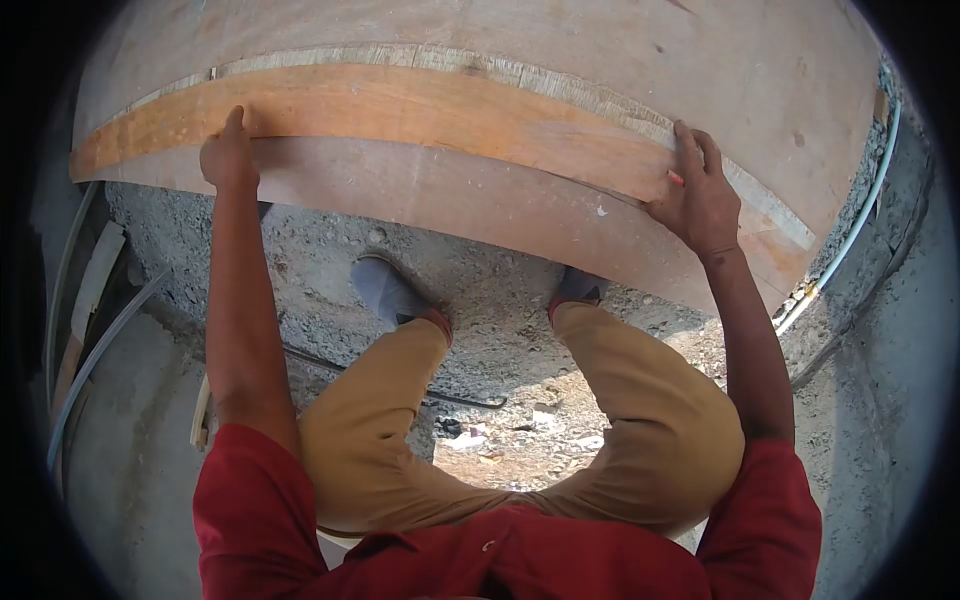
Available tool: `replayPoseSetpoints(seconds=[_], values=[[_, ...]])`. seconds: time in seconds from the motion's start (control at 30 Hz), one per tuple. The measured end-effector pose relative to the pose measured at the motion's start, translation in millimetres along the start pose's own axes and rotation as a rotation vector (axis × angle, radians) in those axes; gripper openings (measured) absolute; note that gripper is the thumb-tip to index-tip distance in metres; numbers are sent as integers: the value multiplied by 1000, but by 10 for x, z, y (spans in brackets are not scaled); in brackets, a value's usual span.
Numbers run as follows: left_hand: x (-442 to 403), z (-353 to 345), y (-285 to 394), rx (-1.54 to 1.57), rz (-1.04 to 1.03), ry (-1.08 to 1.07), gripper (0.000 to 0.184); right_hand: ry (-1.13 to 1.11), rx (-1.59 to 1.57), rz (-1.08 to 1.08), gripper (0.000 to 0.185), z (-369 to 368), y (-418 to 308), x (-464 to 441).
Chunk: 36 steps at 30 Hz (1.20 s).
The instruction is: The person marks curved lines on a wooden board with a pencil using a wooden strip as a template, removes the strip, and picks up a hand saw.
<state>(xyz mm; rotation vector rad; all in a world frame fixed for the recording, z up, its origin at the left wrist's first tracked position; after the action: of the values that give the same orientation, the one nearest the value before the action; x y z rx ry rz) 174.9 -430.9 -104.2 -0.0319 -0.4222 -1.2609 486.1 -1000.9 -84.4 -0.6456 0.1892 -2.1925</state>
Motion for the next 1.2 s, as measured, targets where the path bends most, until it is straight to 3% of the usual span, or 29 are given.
replayPoseSetpoints(seconds=[0.1, 0.17, 0.2, 0.3, 0.43, 0.47, 0.5, 0.57, 0.63, 0.73, 1.0, 1.2], values=[[-419, 39, 424, -68, -312, -102, 63, 9, -19, 6, 117, -20, -37, -152], [-408, 10, 758, 147, -442, -351, 63, 26, -32, 19, 118, -4, -18, -165], [-273, 4, 878, 5, -554, -431, 80, 58, -21, 35, 118, 41, 3, -160], [625, 40, 1117, -655, -1044, 126, 105, 103, 10, 28, 117, 34, 108, 51], [1178, -207, 1114, -696, -1407, -253, 141, 90, 31, -112, 114, 43, 603, 593], [1397, -153, 1103, -669, -1341, -287, 148, 81, 17, -146, 118, 28, 750, 741], [1366, -197, 1051, -651, -1463, -251, 152, 71, 7, -173, 122, 18, 883, 872], [1558, -151, 956, -739, -1344, -299, 148, 57, 37, -174, 121, 1, 987, 997], [1703, -112, 926, -810, -1300, -179, 141, 6, 0, -200, 121, 45, 974, 988], [1530, -127, 1007, -669, -1384, -249, 128, 19, -2, -198, 120, 5, 971, 970], [889, 7, 1043, -747, -1280, -110, 122, 105, -64, -93, 116, 27, 511, 734], [878, 28, 1015, -783, -1197, -134, 130, 149, -75, -77, 114, -43, 430, 723]])
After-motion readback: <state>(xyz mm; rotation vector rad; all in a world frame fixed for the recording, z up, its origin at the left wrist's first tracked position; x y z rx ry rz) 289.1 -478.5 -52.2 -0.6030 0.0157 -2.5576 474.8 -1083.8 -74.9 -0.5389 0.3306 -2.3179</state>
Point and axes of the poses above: each hand's wrist, its own x-axis away from the middle knuckle, its own z-axis out of the back of the hand, y = z × x, the point moved 6 cm from there along -x, towards the middle knuckle, and after that the axes turned 12 degrees about z, right-handed, at the moved point
